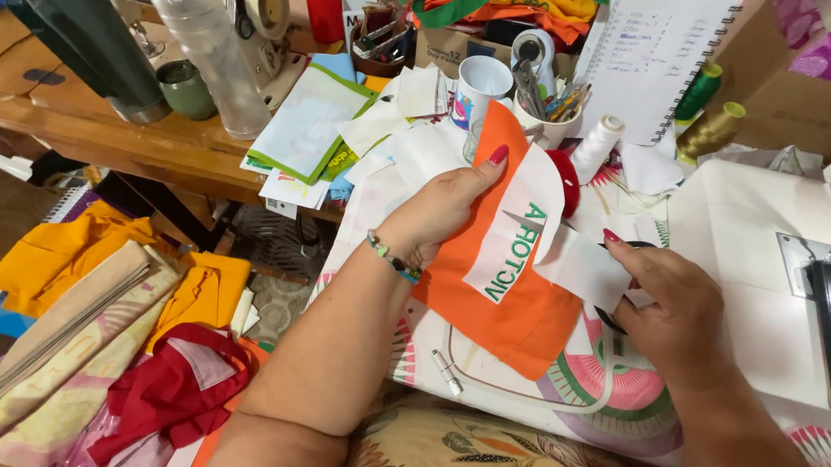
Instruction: The person cuts an orange fabric piece with scissors, then uses a small white tool to mark or trace the name 'VICTORIA' on the fabric. They fold the fabric and continue marking it while seated.
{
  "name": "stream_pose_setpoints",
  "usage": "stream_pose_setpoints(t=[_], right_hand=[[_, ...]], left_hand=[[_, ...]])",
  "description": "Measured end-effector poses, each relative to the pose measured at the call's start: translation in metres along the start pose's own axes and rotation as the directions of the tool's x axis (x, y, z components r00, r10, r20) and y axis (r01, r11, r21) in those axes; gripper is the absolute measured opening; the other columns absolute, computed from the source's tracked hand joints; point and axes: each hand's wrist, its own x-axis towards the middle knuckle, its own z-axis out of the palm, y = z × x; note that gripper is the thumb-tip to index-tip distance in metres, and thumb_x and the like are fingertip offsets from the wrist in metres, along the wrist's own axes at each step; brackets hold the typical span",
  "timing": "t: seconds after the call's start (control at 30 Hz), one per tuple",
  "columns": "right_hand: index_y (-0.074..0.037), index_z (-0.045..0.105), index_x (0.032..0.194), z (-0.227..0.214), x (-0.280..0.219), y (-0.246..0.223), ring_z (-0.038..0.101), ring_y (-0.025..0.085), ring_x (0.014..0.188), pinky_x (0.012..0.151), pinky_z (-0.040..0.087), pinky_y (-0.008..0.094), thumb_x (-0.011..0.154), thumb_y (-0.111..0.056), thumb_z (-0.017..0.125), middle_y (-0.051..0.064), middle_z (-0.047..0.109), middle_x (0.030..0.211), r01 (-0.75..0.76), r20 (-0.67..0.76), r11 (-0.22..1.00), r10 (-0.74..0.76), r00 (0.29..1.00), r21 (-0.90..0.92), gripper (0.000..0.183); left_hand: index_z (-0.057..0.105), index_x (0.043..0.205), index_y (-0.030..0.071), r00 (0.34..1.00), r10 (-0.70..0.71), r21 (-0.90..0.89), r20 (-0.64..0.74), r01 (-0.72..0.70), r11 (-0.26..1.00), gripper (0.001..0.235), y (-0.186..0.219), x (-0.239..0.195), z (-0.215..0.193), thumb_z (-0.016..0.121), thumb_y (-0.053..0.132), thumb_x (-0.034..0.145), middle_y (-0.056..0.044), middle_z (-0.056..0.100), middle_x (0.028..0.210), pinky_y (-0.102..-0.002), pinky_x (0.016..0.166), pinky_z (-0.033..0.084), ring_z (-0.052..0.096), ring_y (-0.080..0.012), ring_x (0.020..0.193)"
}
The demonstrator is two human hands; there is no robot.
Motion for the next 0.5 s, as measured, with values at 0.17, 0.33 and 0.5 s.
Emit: stream_pose_setpoints(t=[0.17,0.33,0.5], right_hand=[[-0.010,0.073,0.130,0.002,0.000,0.003,0.062,0.021,0.074,0.072,0.054,0.034,0.069,0.017,0.063,0.009,0.071,0.109,0.015,0.001,1.000,-0.015,1.000,-0.006,0.067],[-0.009,0.071,0.134,0.006,-0.004,0.007,0.070,0.025,0.101,0.082,0.056,0.034,0.065,0.022,0.051,0.011,0.070,0.117,0.001,0.027,1.000,-0.002,1.000,0.024,0.078],[-0.009,0.071,0.134,0.012,-0.007,0.011,0.069,0.024,0.097,0.081,0.053,0.032,0.062,0.021,0.049,0.010,0.071,0.114,-0.013,0.035,0.997,0.010,0.999,0.077,0.081]], left_hand=[[0.074,0.112,0.000,0.999,0.041,0.051,-0.033,-0.040,0.998,0.051,-0.006,0.012,-0.007,0.058,0.043,0.091,-0.011,0.077,0.113,-0.028,0.096,0.057,0.072,-0.0179,0.103],[0.075,0.100,-0.001,0.996,0.024,0.049,0.083,-0.028,0.998,0.050,-0.007,0.009,-0.006,0.057,0.045,0.094,-0.016,0.079,0.098,-0.031,0.073,0.062,0.075,-0.0235,0.082],[0.075,0.103,0.000,0.993,0.012,0.076,0.119,-0.022,0.997,0.054,-0.006,0.007,-0.003,0.054,0.049,0.094,-0.014,0.079,0.102,-0.029,0.082,0.061,0.075,-0.0225,0.087]])
